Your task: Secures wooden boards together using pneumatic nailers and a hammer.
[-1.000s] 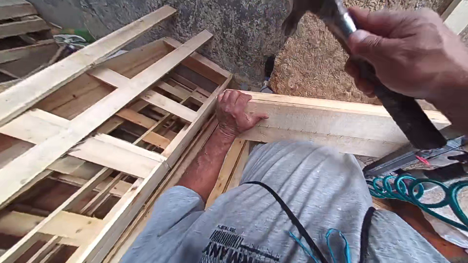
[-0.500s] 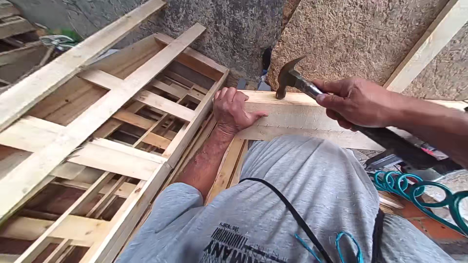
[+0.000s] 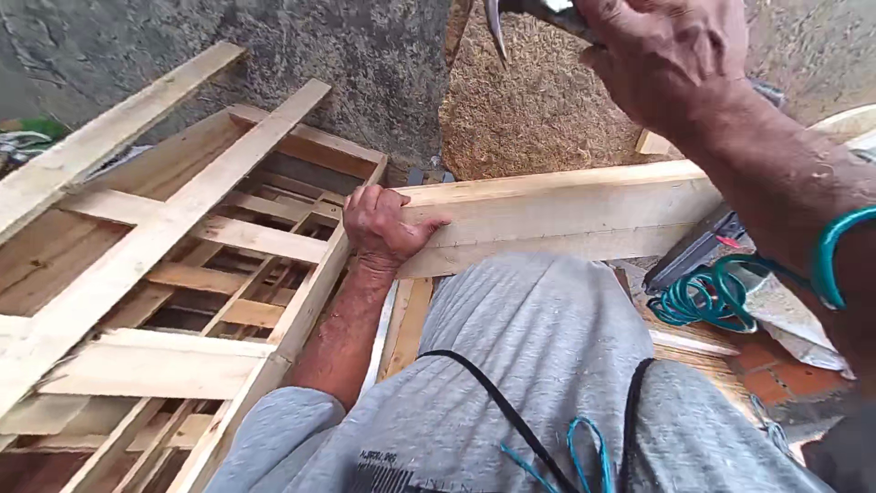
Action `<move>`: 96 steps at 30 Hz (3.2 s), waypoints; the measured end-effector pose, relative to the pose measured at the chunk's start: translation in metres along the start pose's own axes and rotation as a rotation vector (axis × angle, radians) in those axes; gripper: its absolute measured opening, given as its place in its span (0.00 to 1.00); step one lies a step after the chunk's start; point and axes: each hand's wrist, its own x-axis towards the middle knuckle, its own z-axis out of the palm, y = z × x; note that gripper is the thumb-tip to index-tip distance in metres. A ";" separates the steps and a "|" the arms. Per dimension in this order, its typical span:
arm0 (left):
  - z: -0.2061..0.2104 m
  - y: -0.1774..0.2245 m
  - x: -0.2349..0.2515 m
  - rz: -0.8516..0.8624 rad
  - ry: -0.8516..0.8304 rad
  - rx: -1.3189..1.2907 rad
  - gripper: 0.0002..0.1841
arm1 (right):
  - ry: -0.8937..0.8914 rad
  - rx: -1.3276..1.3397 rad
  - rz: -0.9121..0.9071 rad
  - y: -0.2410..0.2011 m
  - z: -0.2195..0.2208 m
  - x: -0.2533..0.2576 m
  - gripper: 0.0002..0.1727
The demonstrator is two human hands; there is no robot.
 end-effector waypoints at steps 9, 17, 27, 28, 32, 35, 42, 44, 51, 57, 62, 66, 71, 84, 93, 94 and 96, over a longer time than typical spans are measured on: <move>-0.001 -0.001 0.003 0.028 -0.025 -0.008 0.48 | 0.602 0.139 0.647 0.160 0.030 -0.175 0.36; -0.003 0.002 0.003 -0.024 -0.063 0.012 0.51 | 0.404 1.145 0.947 0.196 0.157 -0.323 0.43; -0.004 0.001 0.004 -0.035 -0.107 0.016 0.52 | 0.540 1.514 0.711 0.193 0.131 -0.322 0.28; -0.002 0.000 0.005 -0.030 -0.101 0.013 0.52 | 0.596 1.426 0.724 0.171 0.118 -0.332 0.31; -0.002 0.000 0.004 -0.035 -0.098 0.007 0.51 | 0.651 1.080 0.803 0.081 0.112 -0.366 0.25; -0.002 0.000 0.007 -0.029 -0.081 -0.005 0.51 | 0.489 0.867 0.818 0.042 0.109 -0.360 0.24; -0.003 -0.001 0.007 -0.027 -0.098 -0.044 0.51 | 0.527 0.984 0.747 -0.027 0.070 -0.328 0.16; -0.002 -0.003 0.005 -0.034 -0.115 -0.043 0.51 | 0.533 1.159 0.665 -0.048 0.068 -0.331 0.10; -0.002 -0.004 0.006 -0.033 -0.126 -0.043 0.52 | 0.410 0.995 0.684 -0.082 0.083 -0.317 0.19; -0.002 -0.003 0.005 -0.034 -0.111 -0.045 0.51 | 0.438 0.968 0.668 -0.085 0.086 -0.310 0.16; -0.002 -0.002 0.006 -0.021 -0.084 -0.048 0.50 | 0.420 0.994 0.610 -0.090 0.085 -0.312 0.16; -0.002 -0.001 0.006 -0.013 -0.065 -0.045 0.49 | 0.454 0.956 0.593 -0.097 0.083 -0.308 0.17; -0.001 -0.002 0.006 0.000 -0.041 -0.034 0.48 | 0.440 1.184 0.496 -0.129 0.065 -0.298 0.11; -0.009 -0.001 0.010 -0.002 -0.064 -0.094 0.48 | 0.377 1.141 0.629 -0.193 0.087 -0.270 0.13; -0.011 -0.003 0.012 0.011 -0.083 -0.111 0.46 | 0.415 1.001 0.554 -0.202 0.083 -0.279 0.11; -0.015 -0.009 0.015 0.046 -0.132 -0.137 0.43 | 0.380 0.961 0.590 -0.203 0.087 -0.278 0.13; -0.027 -0.027 0.017 0.129 -0.320 -0.237 0.35 | 0.225 0.885 0.670 -0.207 0.092 -0.282 0.15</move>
